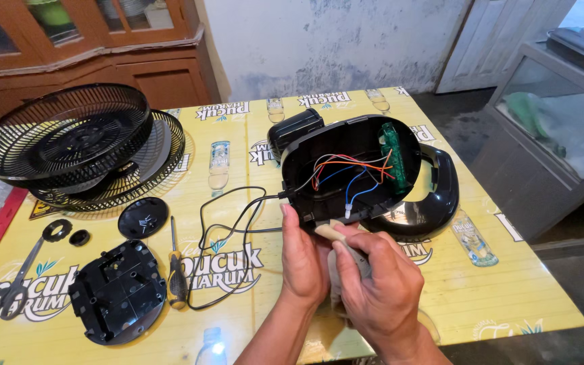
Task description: The person services a disassembled electric fan on a table. They wipe the fan's motor housing and exposed wiring with a cloth, reposition the housing, then use a screwdriver to drive screws and fasten the fan's housing cover back together.
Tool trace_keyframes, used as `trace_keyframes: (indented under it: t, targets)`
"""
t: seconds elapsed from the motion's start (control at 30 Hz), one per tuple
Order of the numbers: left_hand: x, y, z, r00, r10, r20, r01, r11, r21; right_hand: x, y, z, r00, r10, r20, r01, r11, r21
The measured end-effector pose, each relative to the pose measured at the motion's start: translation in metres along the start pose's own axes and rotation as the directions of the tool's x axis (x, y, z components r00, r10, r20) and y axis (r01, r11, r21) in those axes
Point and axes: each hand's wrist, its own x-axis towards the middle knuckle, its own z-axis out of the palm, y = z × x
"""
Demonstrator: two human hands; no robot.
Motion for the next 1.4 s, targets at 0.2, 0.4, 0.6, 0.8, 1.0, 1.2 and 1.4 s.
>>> trace_keyframes:
  t: [0.2, 0.4, 0.6, 0.8, 1.0, 1.2, 1.4]
  targets:
    - [-0.008, -0.004, -0.002, 0.994, -0.111, -0.003, 0.109, 0.985, -0.132, 0.03, -0.011, 0.011, 0.99, -0.038, 0.133, 0.035, 0.999, 0.023]
    - [-0.018, -0.01, -0.012, 0.987, -0.159, 0.041, 0.161, 0.985, -0.062, 0.038, -0.015, 0.008, 0.928, -0.085, 0.363, 0.131, 0.986, -0.104]
    - [-0.02, -0.013, -0.007, 0.994, -0.088, -0.065, 0.099, 0.976, 0.193, 0.044, -0.012, 0.004, 0.89, 0.003, 0.457, 0.101, 0.974, -0.203]
    - [-0.01, -0.008, 0.001, 0.996, -0.083, -0.019, 0.082, 0.995, -0.058, 0.036, -0.012, -0.017, 0.969, 0.139, 0.206, -0.103, 0.979, -0.174]
    - [-0.01, -0.011, -0.013, 0.998, -0.008, 0.058, 0.01, 0.999, -0.035, 0.032, -0.019, -0.009, 0.947, -0.117, 0.3, 0.128, 0.992, -0.017]
    - [-0.016, -0.004, -0.005, 0.99, -0.13, -0.049, 0.126, 0.99, -0.068, 0.037, -0.018, -0.021, 0.891, 0.385, 0.242, -0.4, 0.916, 0.017]
    - [-0.018, 0.004, 0.021, 0.98, -0.186, -0.077, 0.164, 0.959, -0.233, 0.066, 0.002, -0.038, 0.899, 0.437, 0.019, -0.39, 0.78, 0.489]
